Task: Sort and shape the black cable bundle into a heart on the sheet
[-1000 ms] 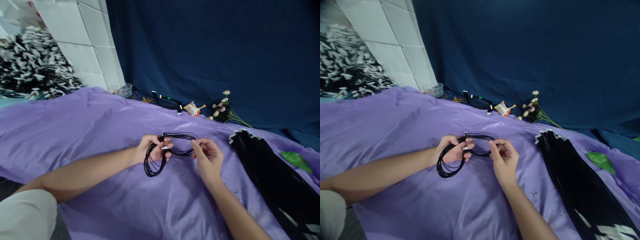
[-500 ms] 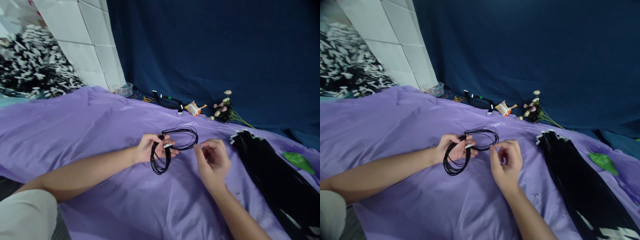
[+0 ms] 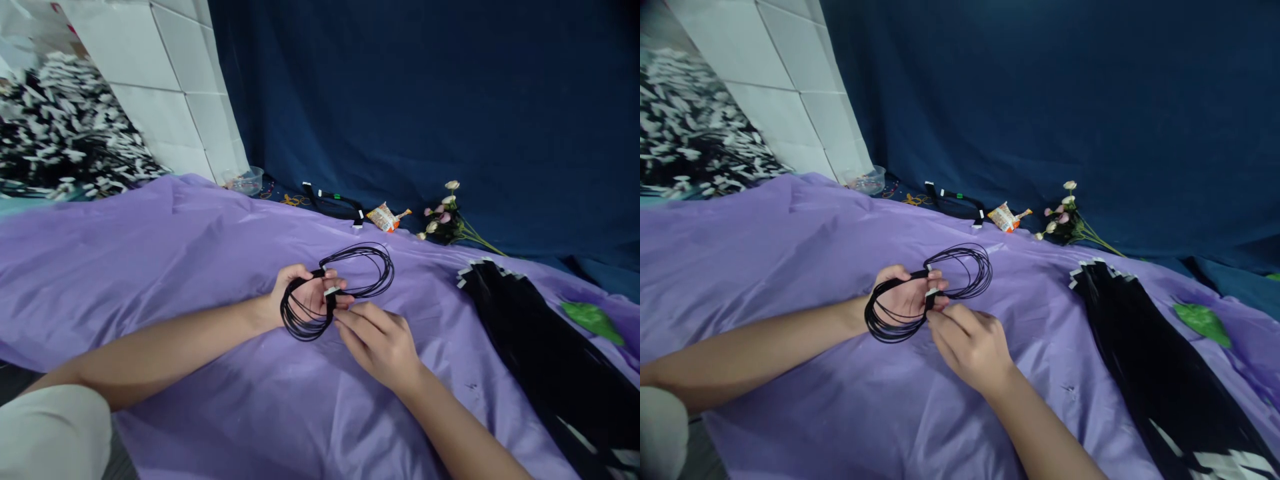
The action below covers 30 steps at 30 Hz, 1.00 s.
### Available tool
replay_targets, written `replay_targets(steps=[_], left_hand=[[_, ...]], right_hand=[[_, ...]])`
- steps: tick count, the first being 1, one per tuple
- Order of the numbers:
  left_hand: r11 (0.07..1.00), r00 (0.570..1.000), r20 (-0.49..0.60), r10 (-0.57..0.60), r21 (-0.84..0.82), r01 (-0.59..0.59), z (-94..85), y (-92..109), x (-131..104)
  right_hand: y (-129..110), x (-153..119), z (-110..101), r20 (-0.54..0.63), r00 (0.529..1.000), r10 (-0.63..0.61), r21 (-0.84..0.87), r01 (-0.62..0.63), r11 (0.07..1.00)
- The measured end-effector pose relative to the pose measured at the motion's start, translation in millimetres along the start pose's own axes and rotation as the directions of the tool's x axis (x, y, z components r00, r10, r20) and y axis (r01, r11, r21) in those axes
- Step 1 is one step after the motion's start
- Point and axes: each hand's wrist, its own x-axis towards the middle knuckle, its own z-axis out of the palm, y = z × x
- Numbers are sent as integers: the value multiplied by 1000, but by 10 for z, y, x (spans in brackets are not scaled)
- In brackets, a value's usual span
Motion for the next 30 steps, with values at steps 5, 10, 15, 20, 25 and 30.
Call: replay_targets(steps=[5,10,15,20,25,30], left_hand=[[1000,1000,-26,4,29,-3,21,-34,10],[999,999,-38,-13,38,14,49,-43,10],[999,999,-21,-25,32,26,77,-51,-1],[999,999,-18,-32,36,33,99,-57,-8],[999,999,-14,-29,41,29,95,-54,-6],[998,999,-39,-26,61,29,86,-64,-8]], right_hand=[[-14,43,-40,-26,999,-21,-16,21,1000],[5,31,-55,19,999,-45,-20,46,999],[8,6,-66,43,998,-46,62,44,997],[18,-11,-57,25,1000,-17,85,15,996],[44,-26,-28,39,999,-3,17,2,1000],[34,4,-38,-18,997,-69,-80,68,995]])
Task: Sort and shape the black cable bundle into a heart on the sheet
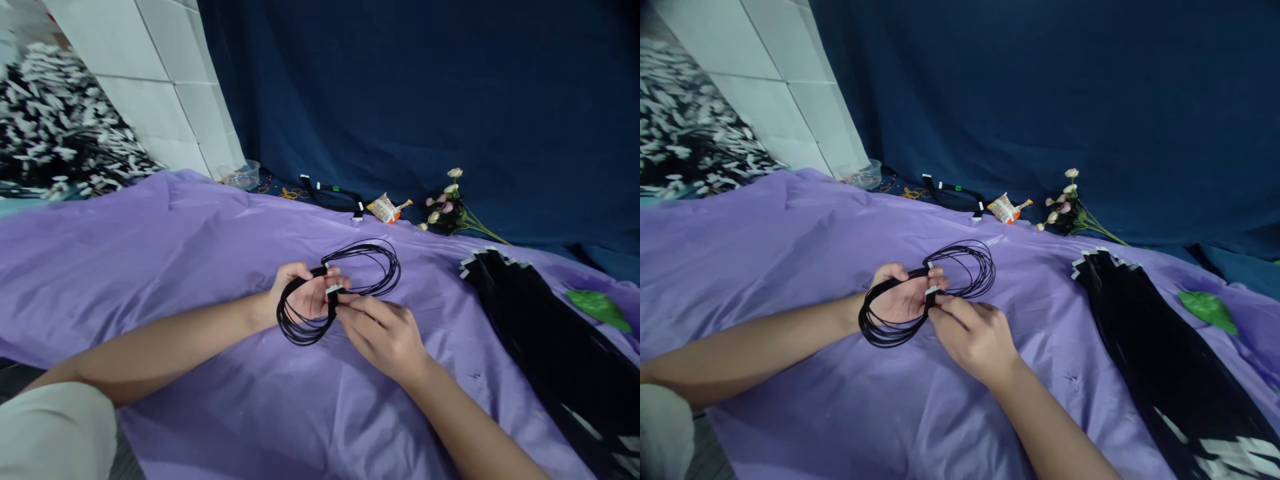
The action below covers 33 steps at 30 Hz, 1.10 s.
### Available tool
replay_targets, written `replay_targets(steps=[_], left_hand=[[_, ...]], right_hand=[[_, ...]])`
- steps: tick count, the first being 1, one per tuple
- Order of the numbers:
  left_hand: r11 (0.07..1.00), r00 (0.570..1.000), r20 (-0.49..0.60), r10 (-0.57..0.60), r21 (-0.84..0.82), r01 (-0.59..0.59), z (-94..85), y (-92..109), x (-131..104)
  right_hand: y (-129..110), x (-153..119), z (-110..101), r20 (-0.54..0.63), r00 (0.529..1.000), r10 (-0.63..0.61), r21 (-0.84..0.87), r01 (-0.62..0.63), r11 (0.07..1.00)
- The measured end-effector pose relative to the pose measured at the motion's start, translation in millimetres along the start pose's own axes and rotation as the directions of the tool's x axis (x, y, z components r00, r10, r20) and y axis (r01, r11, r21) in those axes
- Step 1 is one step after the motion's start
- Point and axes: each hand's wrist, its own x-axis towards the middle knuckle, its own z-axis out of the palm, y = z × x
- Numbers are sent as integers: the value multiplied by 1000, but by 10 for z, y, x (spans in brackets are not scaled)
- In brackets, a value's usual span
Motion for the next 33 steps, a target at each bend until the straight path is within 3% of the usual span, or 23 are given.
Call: replay_targets(steps=[9,14,17,20,25,29,33], left_hand=[[1000,1000,-20,-9,-19,9,13,-25,2],[1000,1000,24,-8,-14,8,22,-24,6],[999,999,-10,-34,-1,34,42,-27,1],[998,997,-73,-36,47,40,49,-41,-4],[995,996,-73,-44,88,50,7,-63,-4],[989,995,-80,-55,129,65,-13,-63,2],[980,994,-97,-59,184,77,-41,-63,15]], right_hand=[[1,13,-35,71,996,-56,-134,66,989],[-24,10,-5,15,995,97,-75,-95,993],[-55,-2,27,7,973,232,-33,-232,972],[-72,-16,51,9,929,370,14,-370,929],[-51,-14,54,81,847,525,193,-530,826],[-50,12,50,152,755,638,409,-636,655],[-83,74,46,189,658,729,629,-651,425]])
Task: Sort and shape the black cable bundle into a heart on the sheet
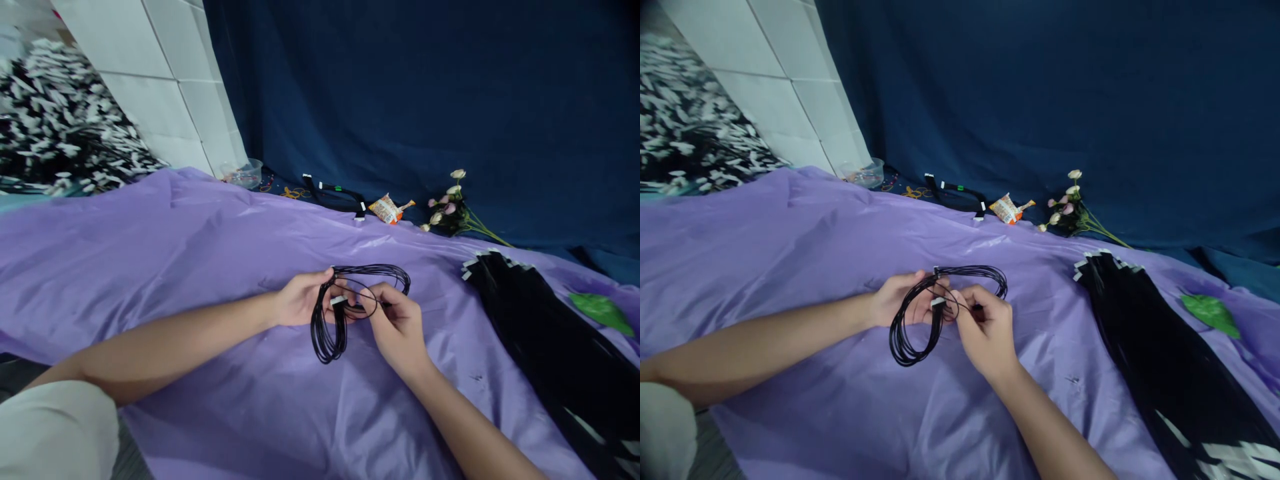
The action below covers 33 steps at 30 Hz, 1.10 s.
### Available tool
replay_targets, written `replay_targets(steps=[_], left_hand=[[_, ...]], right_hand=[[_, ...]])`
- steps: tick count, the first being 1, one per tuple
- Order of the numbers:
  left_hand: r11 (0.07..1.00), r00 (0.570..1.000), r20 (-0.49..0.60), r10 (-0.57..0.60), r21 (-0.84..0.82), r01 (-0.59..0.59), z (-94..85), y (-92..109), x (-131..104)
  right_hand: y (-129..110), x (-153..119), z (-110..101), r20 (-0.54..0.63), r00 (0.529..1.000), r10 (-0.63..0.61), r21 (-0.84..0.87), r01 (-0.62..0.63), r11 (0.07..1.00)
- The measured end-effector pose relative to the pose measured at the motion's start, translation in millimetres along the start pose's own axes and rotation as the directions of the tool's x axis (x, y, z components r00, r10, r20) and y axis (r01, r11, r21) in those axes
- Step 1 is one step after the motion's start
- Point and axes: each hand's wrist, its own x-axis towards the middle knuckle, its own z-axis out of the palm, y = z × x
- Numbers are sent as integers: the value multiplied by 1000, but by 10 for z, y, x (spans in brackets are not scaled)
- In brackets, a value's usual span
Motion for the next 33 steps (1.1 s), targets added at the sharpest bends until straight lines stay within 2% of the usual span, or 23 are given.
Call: replay_targets(steps=[3,6,10,13,15,17,20,22,24,27,29,33], left_hand=[[999,1000,28,6,50,-7,-36,-8,14],[994,1000,24,6,107,-8,-62,-20,29],[984,996,-21,81,160,-77,-33,-47,37],[966,989,-43,139,224,-126,13,-67,28],[957,987,-55,150,259,-131,37,-74,20],[953,985,-70,156,272,-132,56,-74,16],[953,974,-142,179,270,-136,92,-64,16],[952,962,-194,190,278,-132,127,-56,17],[948,957,-221,189,295,-119,162,-49,18],[942,953,-238,188,317,-107,192,-46,18],[935,953,-236,191,340,-103,191,-50,19],[922,957,-212,198,372,-109,167,-71,24]], right_hand=[[-51,26,17,-32,996,79,152,-73,986],[-54,49,-8,-13,977,212,240,-202,949],[8,60,-76,79,929,362,267,-369,890],[32,57,-98,189,909,371,248,-409,878],[19,49,-90,231,910,345,229,-395,889],[-12,36,-70,205,932,300,242,-345,907],[-52,9,-46,23,974,223,301,-220,928],[-51,-9,-42,-131,971,200,336,-146,931],[-29,-24,-45,-215,952,219,361,-131,923],[4,-43,-51,-177,953,244,384,-161,909],[2,-51,-54,-117,971,207,367,-151,918],[-46,-55,-67,-3,990,141,202,-137,970]])
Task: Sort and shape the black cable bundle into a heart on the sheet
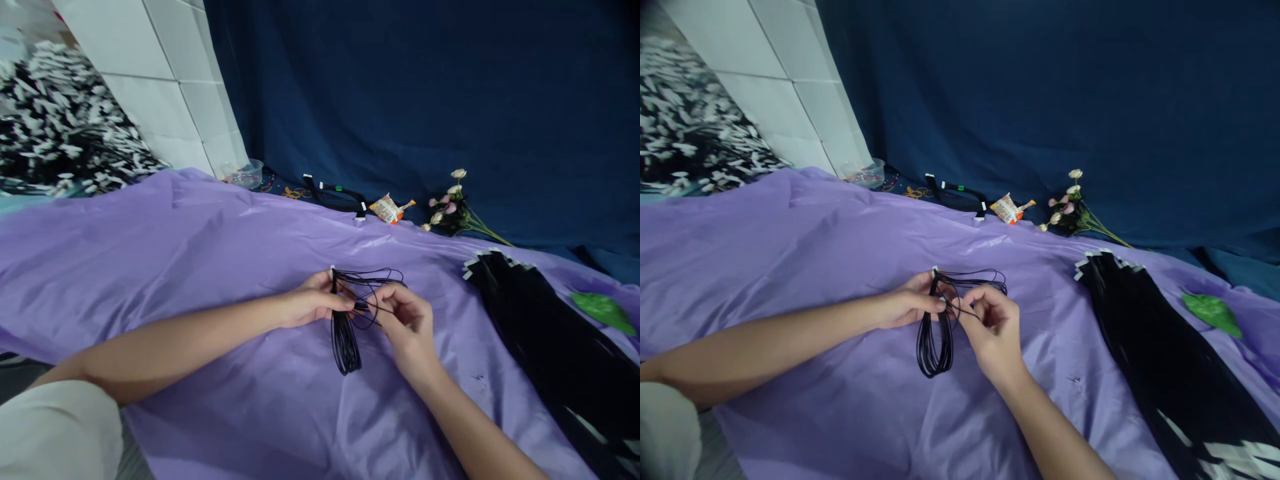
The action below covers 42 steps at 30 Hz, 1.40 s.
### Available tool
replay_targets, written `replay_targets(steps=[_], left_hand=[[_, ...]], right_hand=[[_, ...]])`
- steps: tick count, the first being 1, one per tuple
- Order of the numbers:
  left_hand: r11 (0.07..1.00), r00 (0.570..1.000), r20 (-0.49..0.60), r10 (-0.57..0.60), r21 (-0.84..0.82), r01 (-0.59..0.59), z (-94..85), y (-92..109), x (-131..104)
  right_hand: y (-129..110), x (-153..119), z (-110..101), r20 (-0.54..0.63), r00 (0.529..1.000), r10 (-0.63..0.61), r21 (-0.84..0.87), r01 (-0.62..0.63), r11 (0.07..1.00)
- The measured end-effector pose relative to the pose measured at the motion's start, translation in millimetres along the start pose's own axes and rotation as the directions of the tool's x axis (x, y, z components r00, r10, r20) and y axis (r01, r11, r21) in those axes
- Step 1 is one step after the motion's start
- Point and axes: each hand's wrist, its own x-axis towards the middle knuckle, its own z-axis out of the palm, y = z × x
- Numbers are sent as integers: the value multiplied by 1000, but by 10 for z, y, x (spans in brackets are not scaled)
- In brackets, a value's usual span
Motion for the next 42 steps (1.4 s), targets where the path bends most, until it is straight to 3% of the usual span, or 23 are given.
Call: replay_targets(steps=[5,8,12,15,25,36,42], left_hand=[[1000,997,-69,26,1,-25,5,-37,4],[998,993,-104,56,44,-52,13,-50,12],[959,978,-144,151,259,-110,13,-76,12],[934,975,-125,183,331,-133,26,-100,-1],[883,978,4,210,429,-191,48,-131,-60],[983,990,70,120,134,-128,10,-39,-40],[997,1000,2,17,-70,-17,-13,-5,-18]], right_hand=[[-37,-29,2,83,996,-18,-267,39,963],[-27,-55,27,118,993,-27,-329,64,942],[-26,-75,69,69,992,-108,-246,122,962],[-52,-74,88,15,993,-118,-176,119,977],[-46,52,68,-163,985,54,109,-36,993],[-37,77,39,-152,988,2,59,7,998],[-25,86,27,-16,994,-112,-94,110,990]])
